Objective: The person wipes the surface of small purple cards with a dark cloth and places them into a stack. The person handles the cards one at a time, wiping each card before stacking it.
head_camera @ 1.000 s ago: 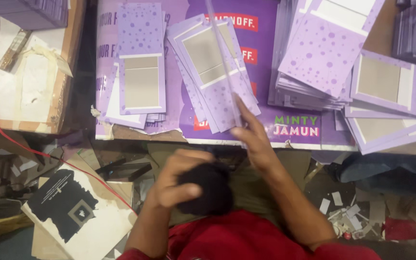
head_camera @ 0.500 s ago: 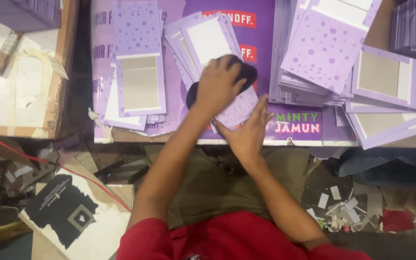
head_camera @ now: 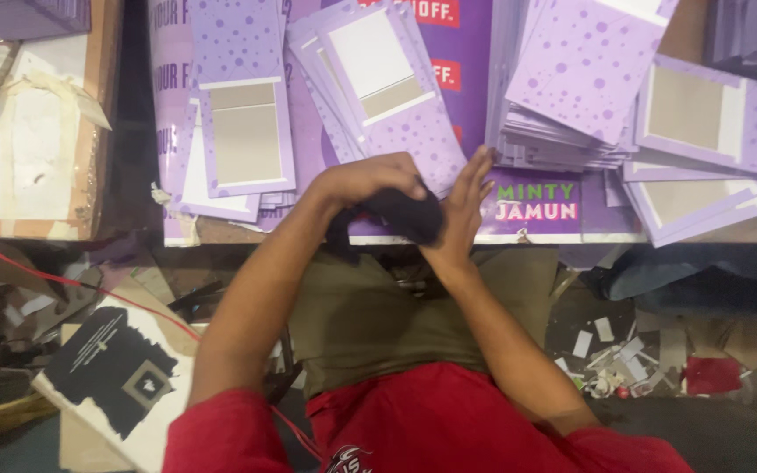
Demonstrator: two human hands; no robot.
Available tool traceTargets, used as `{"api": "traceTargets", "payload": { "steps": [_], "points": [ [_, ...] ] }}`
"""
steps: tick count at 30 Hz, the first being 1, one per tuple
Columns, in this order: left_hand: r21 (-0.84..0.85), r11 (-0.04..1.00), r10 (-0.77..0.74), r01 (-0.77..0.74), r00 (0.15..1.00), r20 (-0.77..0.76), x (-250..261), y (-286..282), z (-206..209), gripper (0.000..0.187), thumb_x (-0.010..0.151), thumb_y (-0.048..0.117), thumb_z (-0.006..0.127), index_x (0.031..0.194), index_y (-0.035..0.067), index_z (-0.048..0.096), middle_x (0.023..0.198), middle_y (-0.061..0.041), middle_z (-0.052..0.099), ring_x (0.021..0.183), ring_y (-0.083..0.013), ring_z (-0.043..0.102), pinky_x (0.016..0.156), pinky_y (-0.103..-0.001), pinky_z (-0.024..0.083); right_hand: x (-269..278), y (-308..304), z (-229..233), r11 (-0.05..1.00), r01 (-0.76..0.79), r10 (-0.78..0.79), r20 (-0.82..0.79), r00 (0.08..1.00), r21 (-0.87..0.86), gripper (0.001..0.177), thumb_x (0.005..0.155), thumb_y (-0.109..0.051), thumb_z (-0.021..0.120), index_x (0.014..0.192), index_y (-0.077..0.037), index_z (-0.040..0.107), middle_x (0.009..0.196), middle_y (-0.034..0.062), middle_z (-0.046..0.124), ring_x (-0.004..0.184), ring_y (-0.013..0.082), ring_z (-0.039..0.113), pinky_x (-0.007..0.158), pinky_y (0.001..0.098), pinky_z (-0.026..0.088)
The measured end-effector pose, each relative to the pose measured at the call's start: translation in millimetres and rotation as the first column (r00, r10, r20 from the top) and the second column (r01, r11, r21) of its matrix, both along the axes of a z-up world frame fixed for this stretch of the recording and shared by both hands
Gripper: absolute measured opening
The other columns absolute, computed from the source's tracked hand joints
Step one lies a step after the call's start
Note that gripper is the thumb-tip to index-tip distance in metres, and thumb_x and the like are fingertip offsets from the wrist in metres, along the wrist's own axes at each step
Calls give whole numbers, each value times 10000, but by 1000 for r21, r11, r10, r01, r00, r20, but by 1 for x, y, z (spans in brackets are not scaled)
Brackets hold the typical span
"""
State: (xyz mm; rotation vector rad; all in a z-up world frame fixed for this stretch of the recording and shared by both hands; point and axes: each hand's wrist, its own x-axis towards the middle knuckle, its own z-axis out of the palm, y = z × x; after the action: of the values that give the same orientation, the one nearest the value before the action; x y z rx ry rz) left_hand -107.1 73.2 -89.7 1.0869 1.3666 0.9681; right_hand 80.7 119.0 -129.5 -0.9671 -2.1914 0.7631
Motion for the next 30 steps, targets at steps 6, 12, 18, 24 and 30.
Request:
{"api": "traceTargets", "payload": {
  "steps": [6,12,18,24,30],
  "points": [
    [571,779,504,-259,801,-324,24,24,11,334,822,269,764,1101,89,730,1108,-111,693,1038,-307,645,917,-408,493,-9,2,3,999,28,-26,57,998,-20,1548,579,-487,1008,1595,43,-32,1633,393,154,1548,511,187,1273,608,128],
    [366,929,268,54,584,-766,50,17,14,361,654,278,777,947,69,752,1000,-109,681,1004,-308,642,805,-459,463,2,4,-10,1000,4,-4,-28,1000,14,1486,651,-471,992,1624,18,-20,1651,405,131,1562,525,165,1286,597,141],
    [58,993,-21,104,634,-773,28,-3,29,341,669,369,758,762,40,764,730,-159,701,739,-336,674,716,-450,490,-3,-2,-3,993,-4,-2,49,999,121,1363,708,-286,934,1692,-25,28,1674,350,190,1626,490,216,1336,610,137],
    [88,872,489,-481,853,-183,31,-35,32,350,724,291,677,807,-37,765,727,-206,720,686,-326,677,667,-455,535,2,3,40,991,-120,125,90,988,-61,1296,529,-327,975,1540,-8,230,1567,368,238,1460,500,267,1185,579,221],
    [227,535,739,-814,321,-592,59,-38,16,521,783,319,737,1112,-82,691,1242,-363,524,1145,-528,484,972,-552,407,-5,26,67,958,-200,207,15,978,-208,560,950,-218,583,1453,16,513,1464,270,550,1036,421,700,938,487,552]
  ]
}}
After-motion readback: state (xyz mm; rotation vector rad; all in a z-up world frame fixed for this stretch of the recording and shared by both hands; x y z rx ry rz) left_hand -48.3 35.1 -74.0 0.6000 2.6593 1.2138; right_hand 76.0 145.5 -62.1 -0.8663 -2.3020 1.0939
